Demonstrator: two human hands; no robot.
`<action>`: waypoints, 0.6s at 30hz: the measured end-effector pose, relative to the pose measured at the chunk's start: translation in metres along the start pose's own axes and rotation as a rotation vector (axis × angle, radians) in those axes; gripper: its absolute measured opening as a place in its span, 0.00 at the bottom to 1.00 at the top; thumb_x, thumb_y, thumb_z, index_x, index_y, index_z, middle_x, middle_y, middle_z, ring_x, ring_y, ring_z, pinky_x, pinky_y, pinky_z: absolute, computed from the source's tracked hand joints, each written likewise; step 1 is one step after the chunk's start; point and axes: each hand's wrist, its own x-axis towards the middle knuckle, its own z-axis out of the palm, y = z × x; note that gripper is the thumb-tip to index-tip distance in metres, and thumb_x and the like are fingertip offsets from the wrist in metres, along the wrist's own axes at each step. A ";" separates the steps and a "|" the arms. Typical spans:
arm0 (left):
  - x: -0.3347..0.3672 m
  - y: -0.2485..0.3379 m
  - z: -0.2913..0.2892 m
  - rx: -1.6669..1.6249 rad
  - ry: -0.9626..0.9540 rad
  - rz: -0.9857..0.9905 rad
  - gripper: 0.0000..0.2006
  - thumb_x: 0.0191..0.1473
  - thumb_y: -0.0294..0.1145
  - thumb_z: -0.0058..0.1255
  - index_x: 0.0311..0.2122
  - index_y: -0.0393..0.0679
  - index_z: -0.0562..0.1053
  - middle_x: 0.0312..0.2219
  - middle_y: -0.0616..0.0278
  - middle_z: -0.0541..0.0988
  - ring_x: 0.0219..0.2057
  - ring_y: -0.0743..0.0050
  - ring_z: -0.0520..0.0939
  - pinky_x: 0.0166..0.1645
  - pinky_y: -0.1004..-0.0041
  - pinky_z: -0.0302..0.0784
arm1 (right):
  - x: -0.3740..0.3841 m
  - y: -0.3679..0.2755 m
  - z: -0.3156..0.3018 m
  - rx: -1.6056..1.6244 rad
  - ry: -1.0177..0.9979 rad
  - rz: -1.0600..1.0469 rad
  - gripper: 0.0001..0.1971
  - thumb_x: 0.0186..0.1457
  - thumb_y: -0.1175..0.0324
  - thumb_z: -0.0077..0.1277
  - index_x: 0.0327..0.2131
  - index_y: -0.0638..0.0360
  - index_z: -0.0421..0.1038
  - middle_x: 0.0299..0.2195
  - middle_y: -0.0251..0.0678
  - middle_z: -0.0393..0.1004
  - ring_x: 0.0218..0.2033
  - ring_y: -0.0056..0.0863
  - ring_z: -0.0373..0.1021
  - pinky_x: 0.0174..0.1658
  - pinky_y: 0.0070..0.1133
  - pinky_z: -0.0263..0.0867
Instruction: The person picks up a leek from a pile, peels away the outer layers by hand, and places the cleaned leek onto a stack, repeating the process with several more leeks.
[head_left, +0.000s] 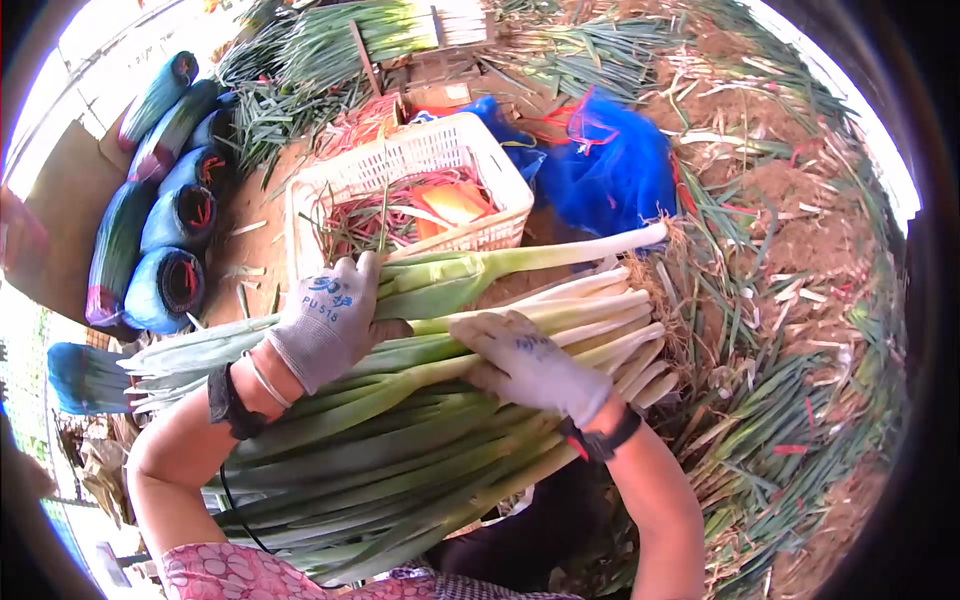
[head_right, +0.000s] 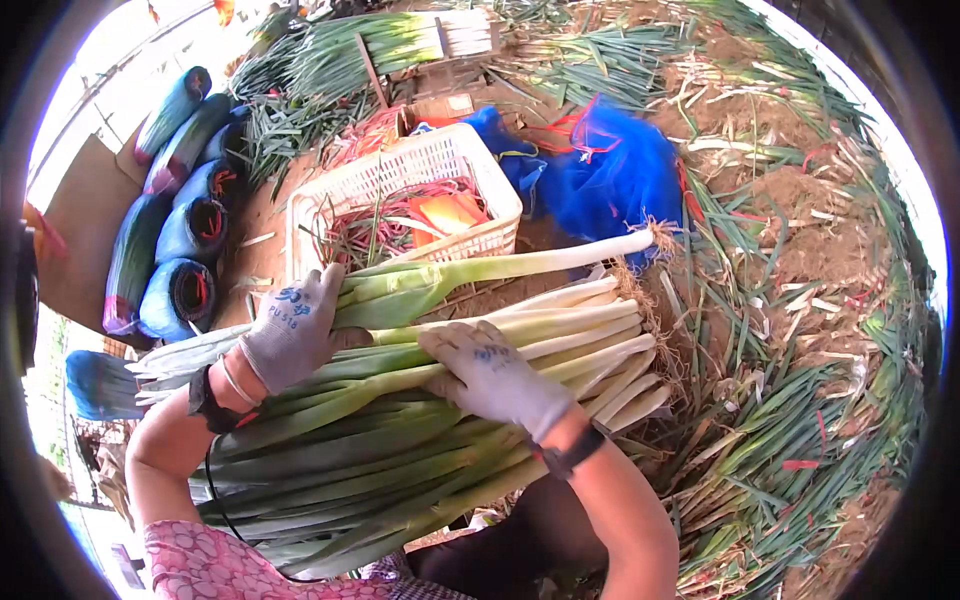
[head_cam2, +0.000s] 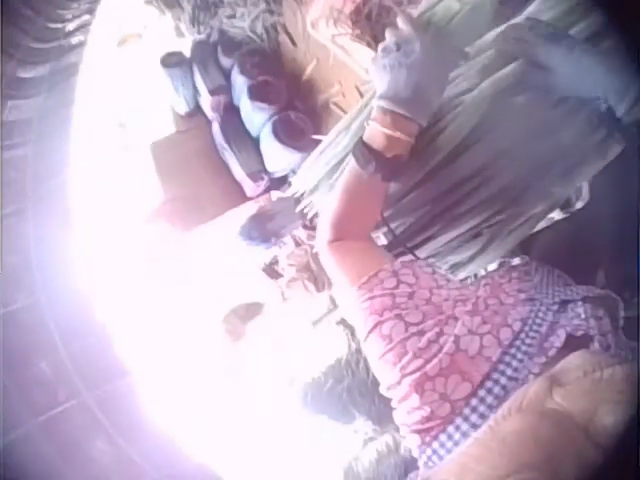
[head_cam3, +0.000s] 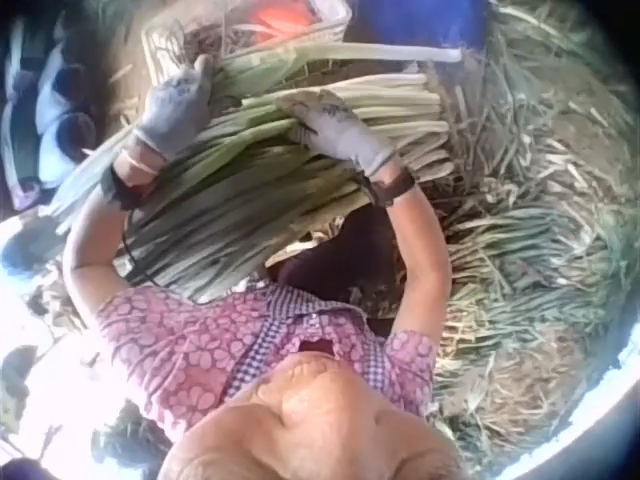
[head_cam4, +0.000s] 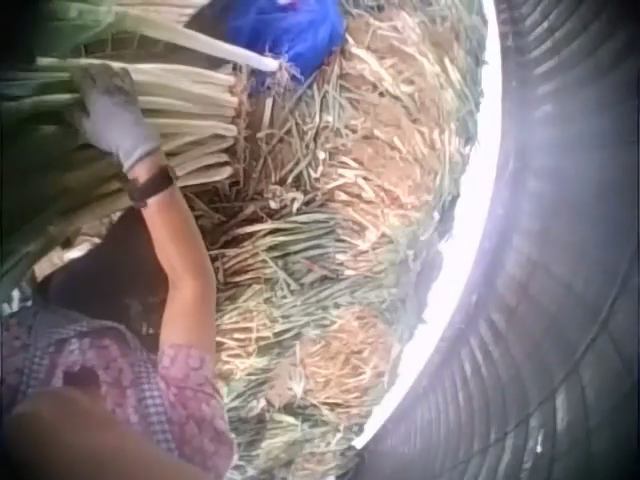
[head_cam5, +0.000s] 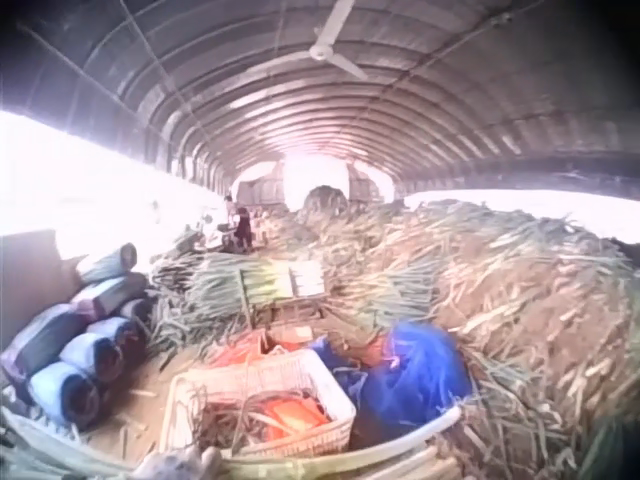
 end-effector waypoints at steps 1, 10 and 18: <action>-0.001 -0.002 0.001 -0.001 0.000 -0.009 0.37 0.47 0.52 0.57 0.52 0.33 0.60 0.35 0.42 0.73 0.35 0.43 0.77 0.37 0.56 0.72 | -0.007 -0.004 0.000 -0.033 0.008 0.009 0.26 0.58 0.54 0.46 0.55 0.58 0.62 0.54 0.43 0.64 0.58 0.41 0.58 0.61 0.36 0.51; 0.005 -0.004 -0.002 -0.021 -0.102 -0.048 0.36 0.47 0.51 0.58 0.51 0.33 0.60 0.36 0.42 0.73 0.36 0.44 0.77 0.39 0.56 0.71 | 0.018 -0.025 0.000 0.038 0.026 0.054 0.25 0.56 0.59 0.49 0.53 0.63 0.62 0.51 0.47 0.66 0.54 0.47 0.61 0.57 0.37 0.57; 0.001 -0.015 0.000 -0.034 -0.066 -0.040 0.37 0.46 0.50 0.59 0.52 0.33 0.60 0.36 0.44 0.73 0.35 0.45 0.77 0.37 0.56 0.73 | 0.063 -0.049 -0.016 -0.098 -0.204 0.115 0.24 0.58 0.48 0.43 0.52 0.52 0.65 0.45 0.44 0.73 0.46 0.43 0.69 0.52 0.34 0.61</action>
